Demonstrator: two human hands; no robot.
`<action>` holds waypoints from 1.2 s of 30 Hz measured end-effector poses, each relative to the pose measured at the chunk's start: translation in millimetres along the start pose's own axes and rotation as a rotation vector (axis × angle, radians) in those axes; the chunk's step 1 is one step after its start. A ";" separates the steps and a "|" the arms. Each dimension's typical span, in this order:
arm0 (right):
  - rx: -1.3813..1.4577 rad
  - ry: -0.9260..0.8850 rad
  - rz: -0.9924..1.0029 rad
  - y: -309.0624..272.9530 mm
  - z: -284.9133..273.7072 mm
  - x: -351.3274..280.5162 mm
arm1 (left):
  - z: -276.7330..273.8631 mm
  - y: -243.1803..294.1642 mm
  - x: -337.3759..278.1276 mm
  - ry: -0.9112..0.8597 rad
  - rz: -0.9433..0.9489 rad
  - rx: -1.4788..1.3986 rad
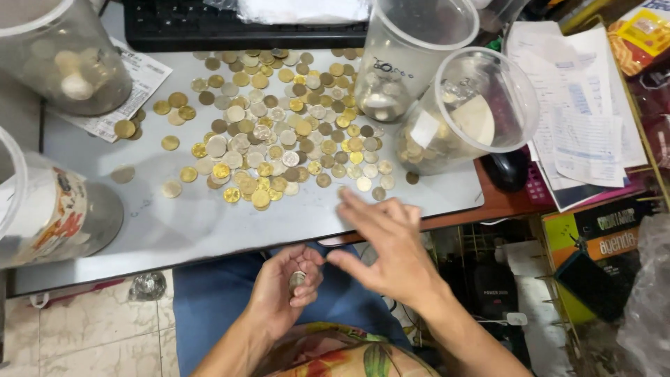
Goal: Sorting and counting a large pile of coins on a desk and placing them into plastic containers
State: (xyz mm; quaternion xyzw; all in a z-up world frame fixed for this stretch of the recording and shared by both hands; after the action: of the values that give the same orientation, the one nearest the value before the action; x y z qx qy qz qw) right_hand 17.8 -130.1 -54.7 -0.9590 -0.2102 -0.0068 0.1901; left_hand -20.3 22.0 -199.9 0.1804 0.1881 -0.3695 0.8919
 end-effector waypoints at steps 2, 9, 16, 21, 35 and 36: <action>0.187 -0.066 -0.143 -14.0 -1.0 2.9 | 3.3 -0.9 2.5 0.049 -0.019 0.031; 0.000 -0.013 0.008 -3.0 3.6 -9.3 | -8.0 -5.1 7.7 0.109 -0.055 0.067; 0.025 0.038 0.039 12.9 -1.9 -14.3 | -7.0 -7.2 9.7 0.008 -0.048 -0.009; 0.154 -0.027 -0.032 14.8 1.2 -4.6 | -0.8 -7.4 10.7 0.024 -0.040 0.053; -0.045 -0.002 0.098 22.6 -16.5 12.5 | -5.7 -13.3 13.6 0.050 -0.058 0.029; -0.046 0.007 0.094 16.0 -17.0 5.2 | -3.8 -12.1 13.4 0.046 -0.053 0.036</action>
State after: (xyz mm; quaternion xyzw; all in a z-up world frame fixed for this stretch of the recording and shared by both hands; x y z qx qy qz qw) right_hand 30.2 -147.6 -44.3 -0.9719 -0.1641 -0.0061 0.1687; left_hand -21.1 7.8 -211.7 0.2000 0.2066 -0.3919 0.8739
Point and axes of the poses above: each hand's wrist, its own x-axis towards the middle knuckle, its own z-axis out of the palm, y = z × x, the point moved 5 cm from there along x, towards the middle knuckle, and after that the axes turned 8 degrees about -y, right-handed, at the moved point
